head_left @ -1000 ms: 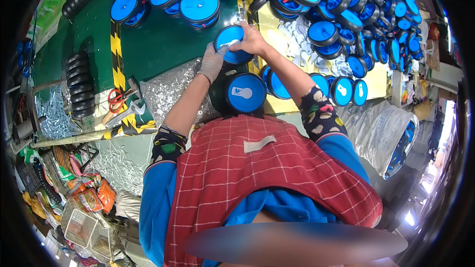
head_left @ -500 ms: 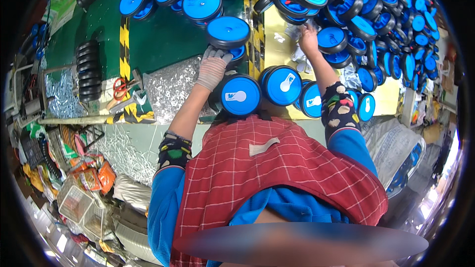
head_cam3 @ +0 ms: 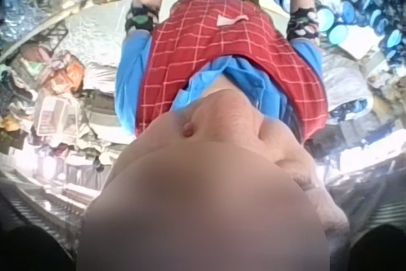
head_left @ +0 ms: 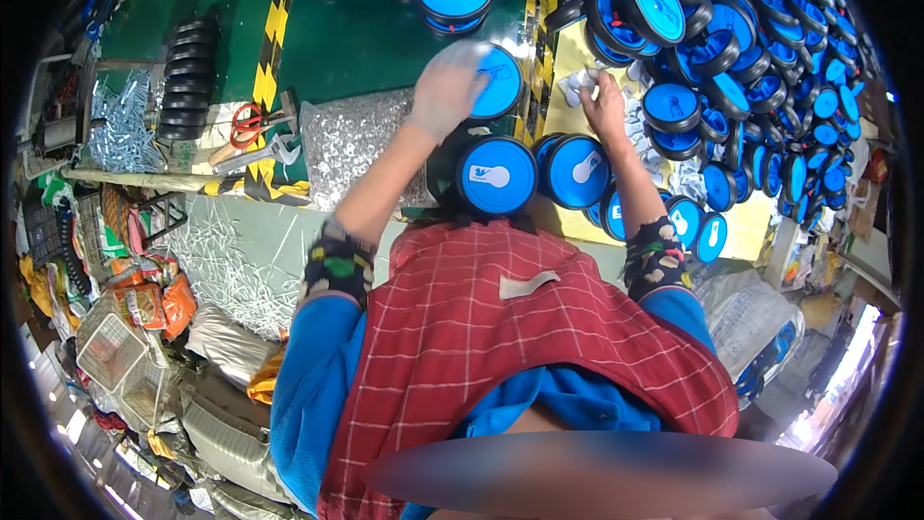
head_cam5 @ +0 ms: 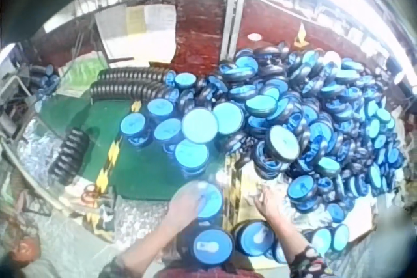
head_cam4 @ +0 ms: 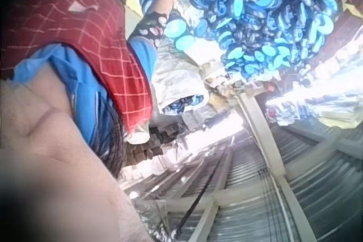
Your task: The person repeatedly picks up blue circular objects and white inserts, places the inserts into the objects, and stacks the assembled units on a table. The person also moves a large white sack and transfers some assembled units into a white bag.
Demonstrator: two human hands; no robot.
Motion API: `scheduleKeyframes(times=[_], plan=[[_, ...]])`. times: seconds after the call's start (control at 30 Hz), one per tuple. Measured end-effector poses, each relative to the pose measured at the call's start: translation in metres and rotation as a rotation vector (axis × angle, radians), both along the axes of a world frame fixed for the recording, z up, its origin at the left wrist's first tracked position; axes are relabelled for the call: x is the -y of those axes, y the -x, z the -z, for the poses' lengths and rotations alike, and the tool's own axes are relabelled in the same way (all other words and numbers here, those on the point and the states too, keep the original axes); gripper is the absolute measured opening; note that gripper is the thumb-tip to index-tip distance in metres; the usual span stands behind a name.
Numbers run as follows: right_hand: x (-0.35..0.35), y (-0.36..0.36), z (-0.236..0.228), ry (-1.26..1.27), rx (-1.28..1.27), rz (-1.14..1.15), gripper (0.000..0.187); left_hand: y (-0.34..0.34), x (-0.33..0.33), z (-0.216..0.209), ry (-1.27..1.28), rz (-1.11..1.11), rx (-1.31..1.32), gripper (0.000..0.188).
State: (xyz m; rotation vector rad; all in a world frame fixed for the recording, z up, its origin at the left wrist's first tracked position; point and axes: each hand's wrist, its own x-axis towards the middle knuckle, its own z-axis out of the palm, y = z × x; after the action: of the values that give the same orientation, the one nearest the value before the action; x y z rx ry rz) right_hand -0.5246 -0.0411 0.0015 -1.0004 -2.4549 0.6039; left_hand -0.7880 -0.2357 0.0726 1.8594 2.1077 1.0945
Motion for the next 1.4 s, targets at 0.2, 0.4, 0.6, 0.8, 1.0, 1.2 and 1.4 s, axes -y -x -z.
scheduleKeyframes(times=[0.2,0.4,0.6,0.8,1.0,1.2,1.4], plan=[[0.079,0.070,-0.062,0.093,-0.196,-0.037,0.029,0.021,-0.068,0.013,0.630,0.128,-0.016,0.053],[0.137,0.106,-0.056,0.010,-0.089,-0.093,0.028,0.027,0.003,0.092,0.363,-0.111,0.860,0.055],[0.139,0.123,-0.052,-0.197,0.020,-0.121,0.034,0.007,0.026,0.098,0.304,-0.163,1.058,0.049],[0.092,0.141,-0.052,0.463,0.257,0.027,0.098,0.009,0.021,0.072,0.342,-0.204,0.942,0.058],[0.055,0.112,-0.035,0.774,0.227,-0.110,0.071,-0.006,0.040,0.032,0.447,-0.284,0.932,0.057],[-0.004,0.014,0.037,0.130,0.342,0.029,0.038,0.006,0.070,-0.002,0.697,-0.260,0.973,0.061],[-0.021,-0.001,0.054,-0.024,0.428,-0.151,0.029,0.071,-0.023,0.005,0.144,-0.386,0.305,0.058]])
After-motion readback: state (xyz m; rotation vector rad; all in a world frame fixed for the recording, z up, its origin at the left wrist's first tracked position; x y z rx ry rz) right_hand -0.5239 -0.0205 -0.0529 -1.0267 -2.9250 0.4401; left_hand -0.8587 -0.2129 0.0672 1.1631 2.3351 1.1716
